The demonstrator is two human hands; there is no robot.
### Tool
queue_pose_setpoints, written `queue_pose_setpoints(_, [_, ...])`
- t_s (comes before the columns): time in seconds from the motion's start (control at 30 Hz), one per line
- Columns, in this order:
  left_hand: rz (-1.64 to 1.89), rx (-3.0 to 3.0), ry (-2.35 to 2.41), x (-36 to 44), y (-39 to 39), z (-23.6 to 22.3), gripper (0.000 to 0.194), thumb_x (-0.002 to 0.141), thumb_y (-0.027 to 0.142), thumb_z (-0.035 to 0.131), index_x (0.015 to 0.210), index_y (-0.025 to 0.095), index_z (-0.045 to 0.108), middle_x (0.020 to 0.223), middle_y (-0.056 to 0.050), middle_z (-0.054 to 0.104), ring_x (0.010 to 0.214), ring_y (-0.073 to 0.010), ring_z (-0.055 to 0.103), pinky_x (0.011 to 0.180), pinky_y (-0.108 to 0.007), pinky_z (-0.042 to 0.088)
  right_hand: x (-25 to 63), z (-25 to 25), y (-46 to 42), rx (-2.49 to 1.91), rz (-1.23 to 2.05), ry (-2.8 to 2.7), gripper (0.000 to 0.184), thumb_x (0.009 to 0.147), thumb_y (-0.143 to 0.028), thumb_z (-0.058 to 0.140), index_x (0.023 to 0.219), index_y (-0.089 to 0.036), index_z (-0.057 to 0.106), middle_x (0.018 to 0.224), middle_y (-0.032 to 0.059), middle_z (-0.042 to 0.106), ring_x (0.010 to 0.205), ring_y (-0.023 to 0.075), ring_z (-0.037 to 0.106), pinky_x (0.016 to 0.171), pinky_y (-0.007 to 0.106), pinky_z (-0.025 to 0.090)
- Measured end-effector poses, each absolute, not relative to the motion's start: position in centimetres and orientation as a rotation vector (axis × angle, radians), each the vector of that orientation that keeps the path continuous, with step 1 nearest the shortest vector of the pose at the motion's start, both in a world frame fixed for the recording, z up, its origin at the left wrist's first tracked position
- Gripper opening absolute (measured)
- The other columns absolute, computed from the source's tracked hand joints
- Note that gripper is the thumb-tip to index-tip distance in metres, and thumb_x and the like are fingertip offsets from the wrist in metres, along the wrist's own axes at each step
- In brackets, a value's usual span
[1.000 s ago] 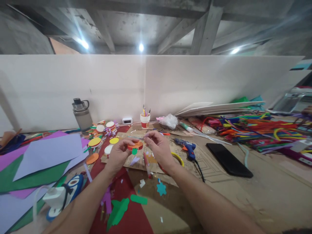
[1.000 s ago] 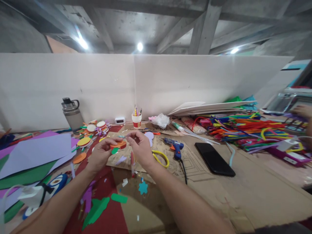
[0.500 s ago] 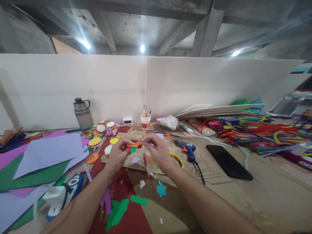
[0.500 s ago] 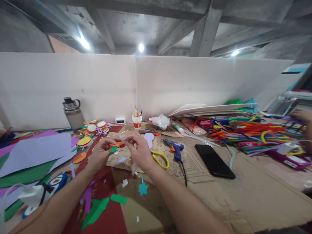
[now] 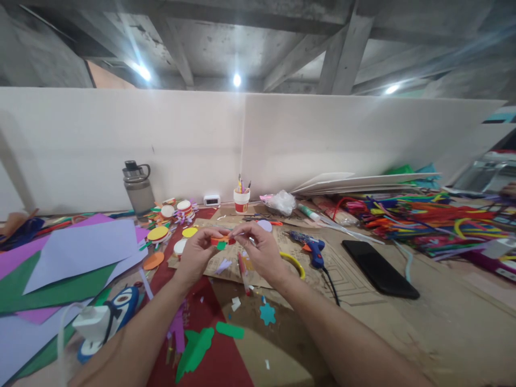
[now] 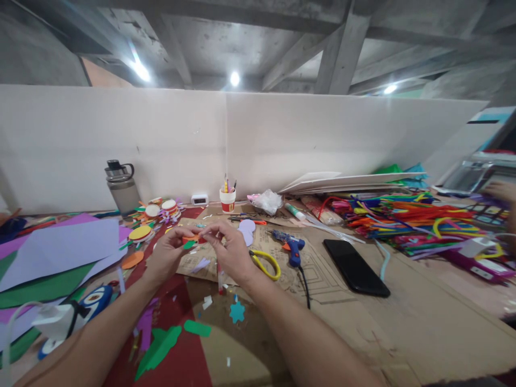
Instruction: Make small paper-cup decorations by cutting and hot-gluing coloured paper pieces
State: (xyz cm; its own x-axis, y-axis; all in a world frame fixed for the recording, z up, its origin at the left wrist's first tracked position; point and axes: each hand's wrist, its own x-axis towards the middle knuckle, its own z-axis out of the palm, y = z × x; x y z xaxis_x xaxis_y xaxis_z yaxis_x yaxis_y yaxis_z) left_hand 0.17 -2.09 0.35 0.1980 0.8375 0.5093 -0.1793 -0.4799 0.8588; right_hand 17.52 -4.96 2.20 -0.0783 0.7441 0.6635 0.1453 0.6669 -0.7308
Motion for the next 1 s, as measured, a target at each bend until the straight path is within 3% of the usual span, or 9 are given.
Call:
queue_pose_setpoints(0.23, [1.379, 1.588, 0.734, 0.1, -2.4, 0.6, 0.017, 0.068, 0.023, 0.074, 0.081, 0.019, 0.064, 0.095, -0.005, 0.069, 0.092, -0.0184, 0.062, 0.083, -0.030, 0.047, 17.4, 2.4, -5.2, -0.758, 0.651, -1.598, 0.008, 0.084, -0.026, 0.059, 0.089, -0.021, 0.061, 0.089, 0.0030, 0.065, 0.079, 0.0151, 0.059, 0.073, 0.030, 0.046])
queue_pose_setpoints(0.47, [1.372, 1.363, 0.752, 0.7, -1.8, -0.7, 0.027, 0.063, 0.028, 0.078, 0.083, 0.020, 0.061, 0.074, 0.002, 0.063, 0.066, -0.0128, 0.059, 0.065, -0.027, 0.050, 17.1, 2.3, -4.9, -0.870, 0.703, -1.533, 0.033, 0.079, -0.024, 0.060, 0.112, -0.023, 0.055, 0.103, 0.0039, 0.062, 0.079, 0.0137, 0.056, 0.070, 0.028, 0.046])
queue_pose_setpoints(0.73, [1.305, 1.276, 0.799, 0.9, -2.3, -0.2, 0.036, 0.064, 0.032, 0.077, 0.093, 0.017, 0.062, 0.083, -0.001, 0.066, 0.069, -0.0131, 0.060, 0.061, -0.025, 0.052, 17.3, 2.0, -4.2, -0.970, 0.797, -1.505, 0.018, 0.081, -0.031, 0.056, 0.091, -0.018, 0.064, 0.094, 0.0039, 0.063, 0.083, 0.0152, 0.055, 0.076, 0.029, 0.044])
queue_pose_setpoints(1.0, [1.268, 1.229, 0.806, 1.1, -2.3, -0.3, 0.038, 0.061, 0.032, 0.079, 0.090, 0.016, 0.061, 0.083, -0.002, 0.067, 0.068, -0.0144, 0.062, 0.059, -0.026, 0.053, 17.1, 1.8, -3.9, -0.890, 0.818, -1.546, 0.016, 0.082, -0.029, 0.054, 0.074, -0.019, 0.063, 0.078, 0.0011, 0.061, 0.075, 0.0144, 0.054, 0.072, 0.028, 0.043])
